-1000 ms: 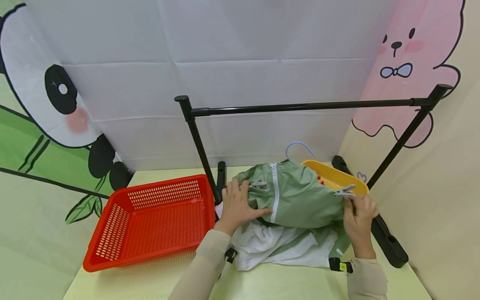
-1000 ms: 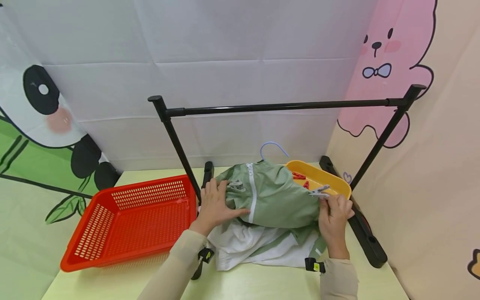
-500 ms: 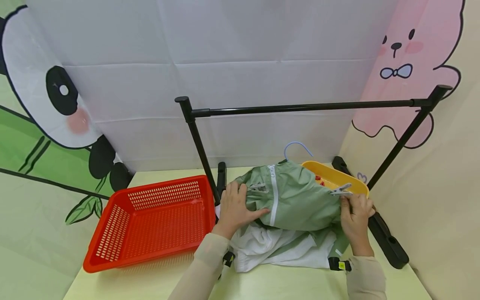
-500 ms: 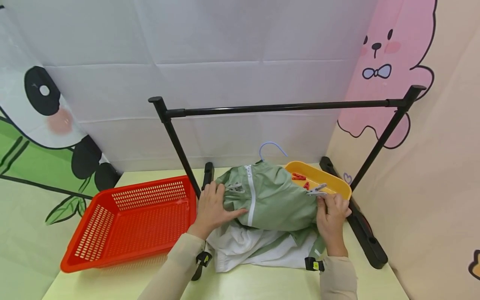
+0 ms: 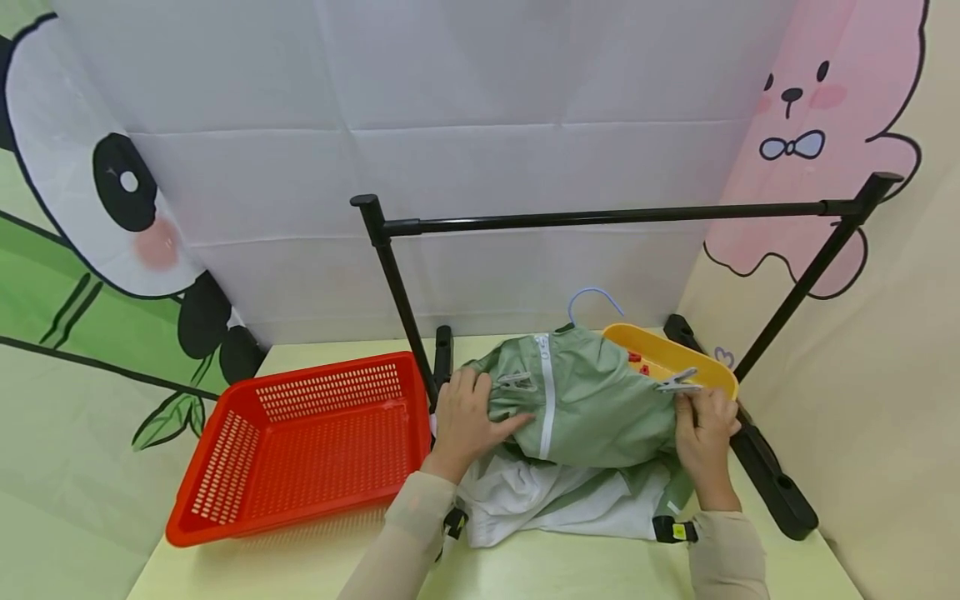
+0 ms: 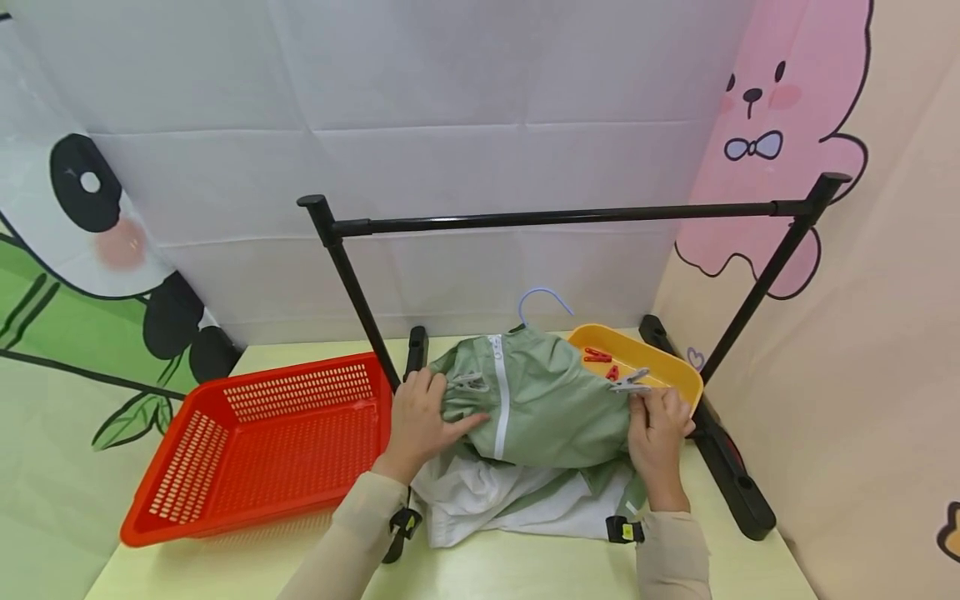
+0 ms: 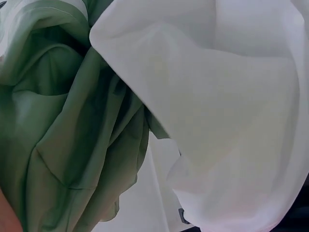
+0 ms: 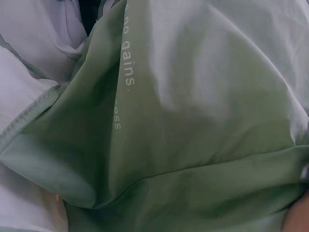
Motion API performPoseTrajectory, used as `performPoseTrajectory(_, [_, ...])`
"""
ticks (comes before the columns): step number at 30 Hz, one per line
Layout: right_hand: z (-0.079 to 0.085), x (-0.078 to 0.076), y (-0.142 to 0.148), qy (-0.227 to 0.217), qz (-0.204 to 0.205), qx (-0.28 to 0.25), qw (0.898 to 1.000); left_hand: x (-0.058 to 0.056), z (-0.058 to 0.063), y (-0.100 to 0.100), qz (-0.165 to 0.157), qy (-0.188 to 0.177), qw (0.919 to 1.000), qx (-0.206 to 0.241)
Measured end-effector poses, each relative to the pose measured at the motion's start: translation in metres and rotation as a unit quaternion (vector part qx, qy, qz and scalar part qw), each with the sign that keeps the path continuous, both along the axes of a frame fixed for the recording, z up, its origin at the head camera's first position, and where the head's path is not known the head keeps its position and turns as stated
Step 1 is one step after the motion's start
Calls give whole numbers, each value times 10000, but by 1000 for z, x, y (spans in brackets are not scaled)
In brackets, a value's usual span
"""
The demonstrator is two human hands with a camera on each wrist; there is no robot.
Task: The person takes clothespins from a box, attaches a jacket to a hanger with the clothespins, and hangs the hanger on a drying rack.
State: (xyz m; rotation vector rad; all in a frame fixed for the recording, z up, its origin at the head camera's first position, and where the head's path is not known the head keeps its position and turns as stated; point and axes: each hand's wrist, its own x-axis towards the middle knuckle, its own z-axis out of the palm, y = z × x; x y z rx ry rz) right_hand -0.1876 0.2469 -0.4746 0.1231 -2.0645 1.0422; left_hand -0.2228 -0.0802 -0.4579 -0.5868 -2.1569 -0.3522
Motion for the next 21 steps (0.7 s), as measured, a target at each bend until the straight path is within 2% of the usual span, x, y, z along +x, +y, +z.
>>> performPoseTrajectory(8, [-2,-2,-3,-69,18,-20,10000,1,2,0,158,406,9988,217])
performPoseTrajectory(21, [-4,-7,-8,-105,56,-42,9999,5,5,-3,207,305,9988,330])
